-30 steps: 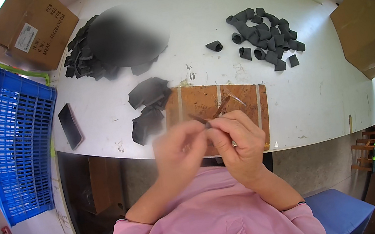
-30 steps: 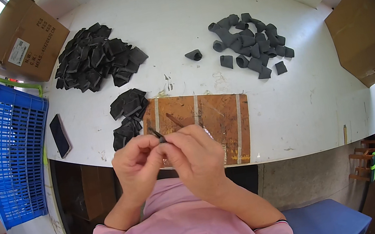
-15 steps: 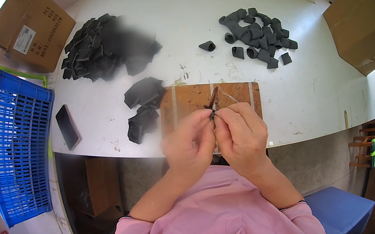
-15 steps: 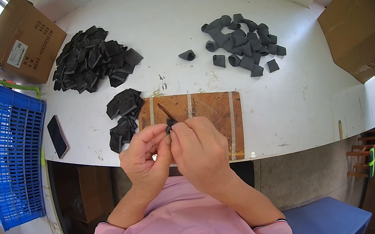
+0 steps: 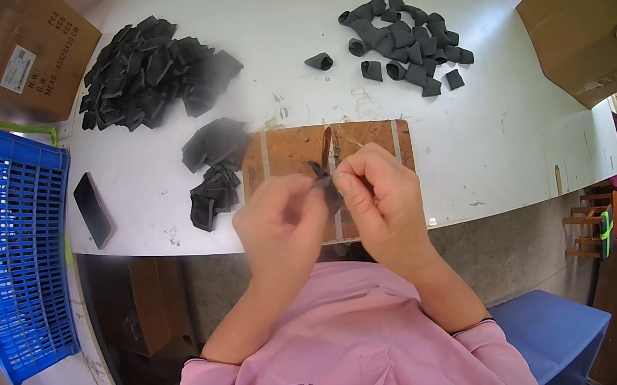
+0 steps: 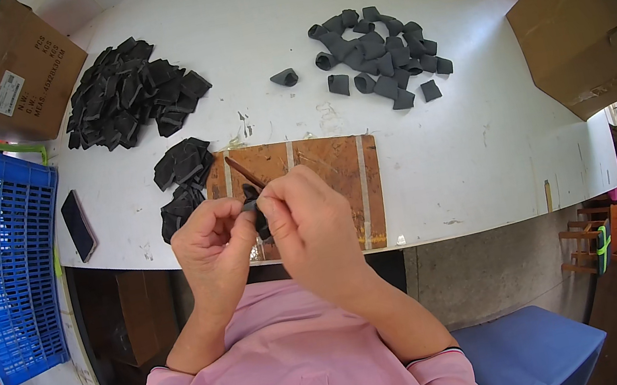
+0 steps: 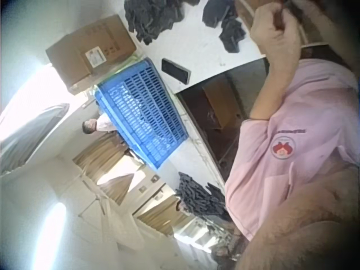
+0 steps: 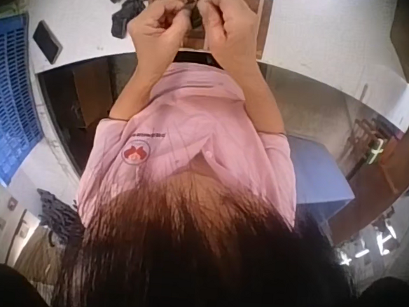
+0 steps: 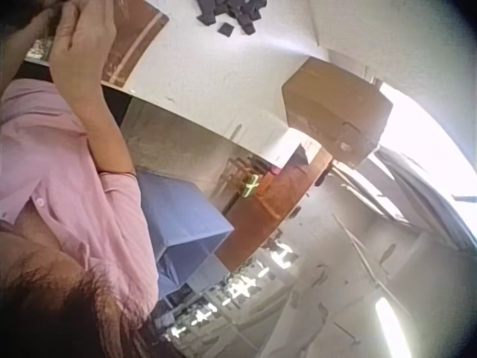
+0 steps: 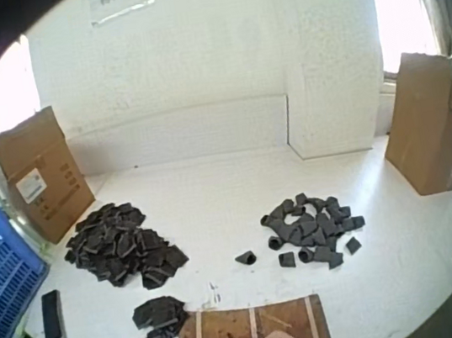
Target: The person is inspecting and cleaning small black plastic molded components, likely removing flash or debris.
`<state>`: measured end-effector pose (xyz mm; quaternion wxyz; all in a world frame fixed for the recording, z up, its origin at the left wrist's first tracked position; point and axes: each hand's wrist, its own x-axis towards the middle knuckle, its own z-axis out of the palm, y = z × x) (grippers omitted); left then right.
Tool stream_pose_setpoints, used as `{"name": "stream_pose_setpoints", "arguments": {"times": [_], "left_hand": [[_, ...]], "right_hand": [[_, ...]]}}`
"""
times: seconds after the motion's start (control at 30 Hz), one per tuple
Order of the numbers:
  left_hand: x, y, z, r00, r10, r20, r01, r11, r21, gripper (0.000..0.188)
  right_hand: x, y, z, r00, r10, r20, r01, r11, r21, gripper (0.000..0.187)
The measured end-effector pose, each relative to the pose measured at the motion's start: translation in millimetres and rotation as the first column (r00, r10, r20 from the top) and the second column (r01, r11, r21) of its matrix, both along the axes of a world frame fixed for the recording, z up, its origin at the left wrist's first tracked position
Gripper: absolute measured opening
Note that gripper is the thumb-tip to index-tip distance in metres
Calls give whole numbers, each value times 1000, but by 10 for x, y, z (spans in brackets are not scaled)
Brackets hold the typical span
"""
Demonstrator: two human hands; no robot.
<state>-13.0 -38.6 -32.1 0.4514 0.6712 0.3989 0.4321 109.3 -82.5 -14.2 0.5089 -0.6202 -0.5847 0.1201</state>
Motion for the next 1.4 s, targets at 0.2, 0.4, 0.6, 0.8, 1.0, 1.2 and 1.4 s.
{"name": "stream_pose_setpoints", "arguments": {"times": [0.2,0.4,0.6,0.8,1.0,1.2,1.4], "left_hand": [[18,-7,86,999,25,42,-16,980,-200,4],[99,-70,-21,993,92,-68,-81,986,145,8],[91,61,100,920,87,382,28,958,-285,11],[18,117,198,787,6,617,438,699,-566,16],[168,-12,91,952,115,284,-114,993,-22,13],[70,350,369,-42,192,981,962,273,-13,22],[42,433,83,64,366,928,951,258,-168,27]], "right_hand": [[4,-73,53,991,-61,-117,65,997,33,14],[-75,29,-94,967,-138,212,98,977,191,15],[-84,81,-188,983,-170,66,166,984,62,11],[29,2,-252,98,158,-983,-323,939,118,11],[63,-21,-22,20,62,-998,-499,866,44,18],[201,225,477,502,243,-830,-477,879,-31,22],[326,451,203,311,228,-923,-622,783,-16,24]]}}
